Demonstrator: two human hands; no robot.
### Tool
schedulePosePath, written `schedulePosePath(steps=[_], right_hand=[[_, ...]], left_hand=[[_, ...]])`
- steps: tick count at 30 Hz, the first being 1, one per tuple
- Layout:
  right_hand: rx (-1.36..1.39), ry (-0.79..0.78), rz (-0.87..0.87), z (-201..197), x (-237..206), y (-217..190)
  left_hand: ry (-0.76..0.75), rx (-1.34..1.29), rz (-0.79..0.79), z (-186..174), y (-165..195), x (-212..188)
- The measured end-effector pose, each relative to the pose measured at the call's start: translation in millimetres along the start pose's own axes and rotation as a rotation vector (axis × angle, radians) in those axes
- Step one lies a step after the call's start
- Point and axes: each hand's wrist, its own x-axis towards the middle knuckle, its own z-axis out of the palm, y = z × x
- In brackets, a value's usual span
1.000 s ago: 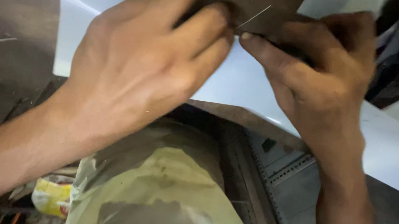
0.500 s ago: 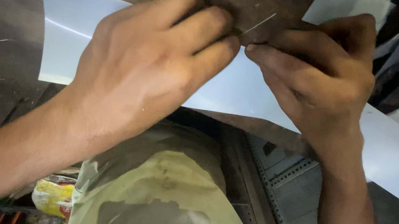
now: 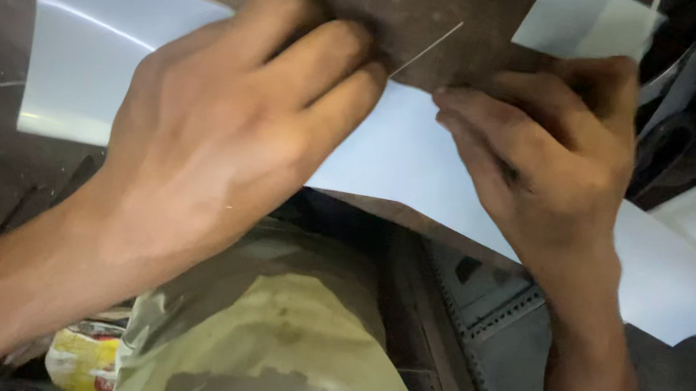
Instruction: The person tears a white sheet into strips, folds them, and rubs the edges against a wooden workbench to smooth or crease them. The person then briefly handles a red wire near a motor component before returning to the white sheet.
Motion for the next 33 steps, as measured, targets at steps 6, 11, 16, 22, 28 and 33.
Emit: schedulePosePath(steps=[6,11,16,22,28,33], right_hand=[[0.043,0.010,0.013,4.4,-2.6,3.8],[0.044,0.017,-0.054,5.0,5.6,4.6],[-0.013,0.019,-0.091,2.9,6.4,2.3],[-0.081,0.001,-0.069,-2.0,-1.4,-3.6],[0.033,0.001,0.011,-0.3,-3.2,-0.2],[0.068,0.019,-0.008,4.7,-2.9,4.2]], left_hand=[[0.027,-0.110,-0.017,13.5,1.8,-1.7],[0.034,-0.112,0.009,19.0,0.2,-5.2],[-0.017,0.052,0.069,19.0,2.9,-3.0],[-0.046,0.139,0.091,16.1,10.9,-3.6],[-0.047,-0.057,0.001,2.8,-0.7,0.0],[0.003,-0.153,0.005,9.9,-1.4,2.2]])
